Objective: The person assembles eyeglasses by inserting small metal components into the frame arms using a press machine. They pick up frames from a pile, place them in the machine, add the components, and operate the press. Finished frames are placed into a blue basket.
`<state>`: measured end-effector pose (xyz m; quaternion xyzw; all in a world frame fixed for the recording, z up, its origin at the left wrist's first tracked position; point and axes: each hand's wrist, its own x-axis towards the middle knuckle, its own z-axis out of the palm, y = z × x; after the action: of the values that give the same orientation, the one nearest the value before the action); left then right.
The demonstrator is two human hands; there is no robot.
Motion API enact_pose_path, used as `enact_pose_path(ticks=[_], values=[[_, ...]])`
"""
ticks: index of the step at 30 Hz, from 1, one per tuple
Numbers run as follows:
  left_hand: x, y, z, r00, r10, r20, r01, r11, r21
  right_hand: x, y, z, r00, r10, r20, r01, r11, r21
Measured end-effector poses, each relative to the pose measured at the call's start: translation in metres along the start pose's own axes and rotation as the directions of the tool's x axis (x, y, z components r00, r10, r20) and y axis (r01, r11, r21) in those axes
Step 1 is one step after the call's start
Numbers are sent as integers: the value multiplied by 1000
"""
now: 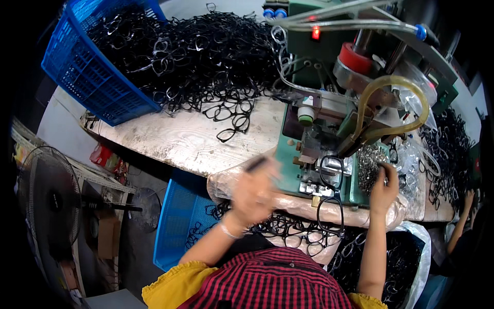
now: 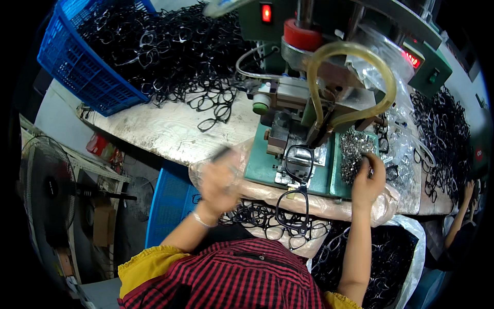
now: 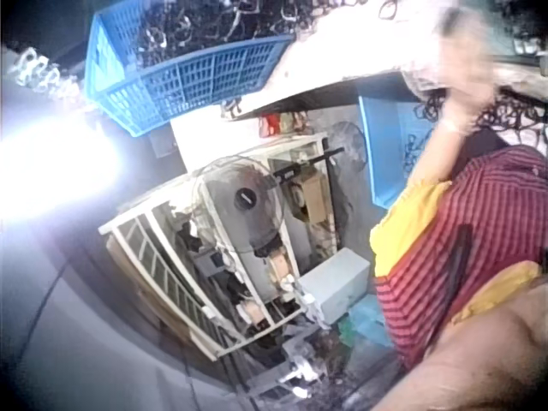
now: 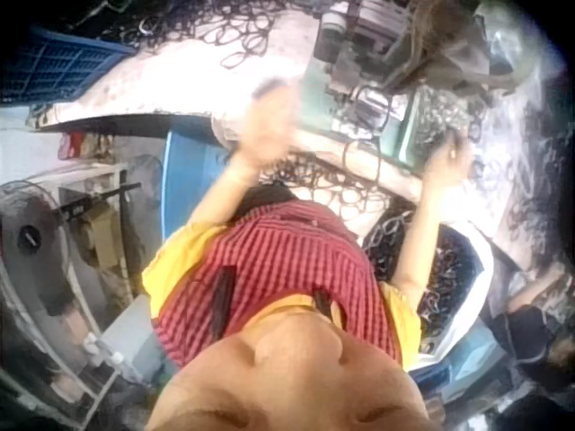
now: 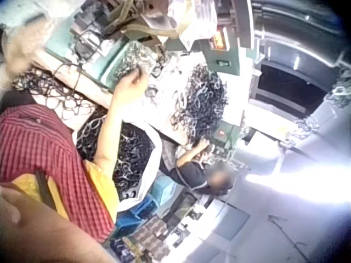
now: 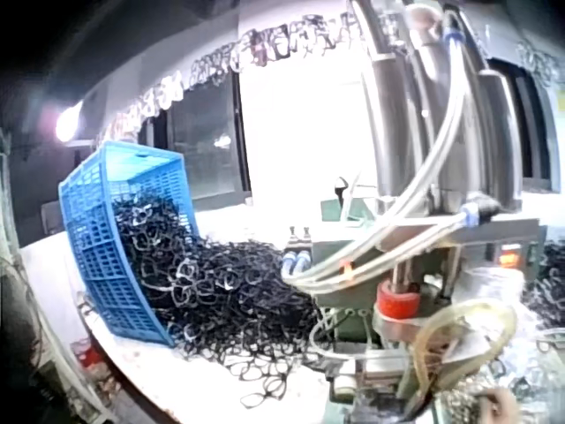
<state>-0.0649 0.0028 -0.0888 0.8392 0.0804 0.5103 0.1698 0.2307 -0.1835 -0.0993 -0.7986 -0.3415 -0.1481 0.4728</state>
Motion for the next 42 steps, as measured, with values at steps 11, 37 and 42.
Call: enact_pose_path(ticks=[11,37,42], values=[[27,-168,-32,641,-761,99,767,635,-90,-14,-17,15,960,279,-19,-241,858,453],[1,-113,-14,669,-681,-298,689,719,-97,3,-116,38,989,122,80,-143,706,694],[64,-51,-16,845,-437,-308,284,855,-434,3,-122,33,968,199,156,-247,605,757]])
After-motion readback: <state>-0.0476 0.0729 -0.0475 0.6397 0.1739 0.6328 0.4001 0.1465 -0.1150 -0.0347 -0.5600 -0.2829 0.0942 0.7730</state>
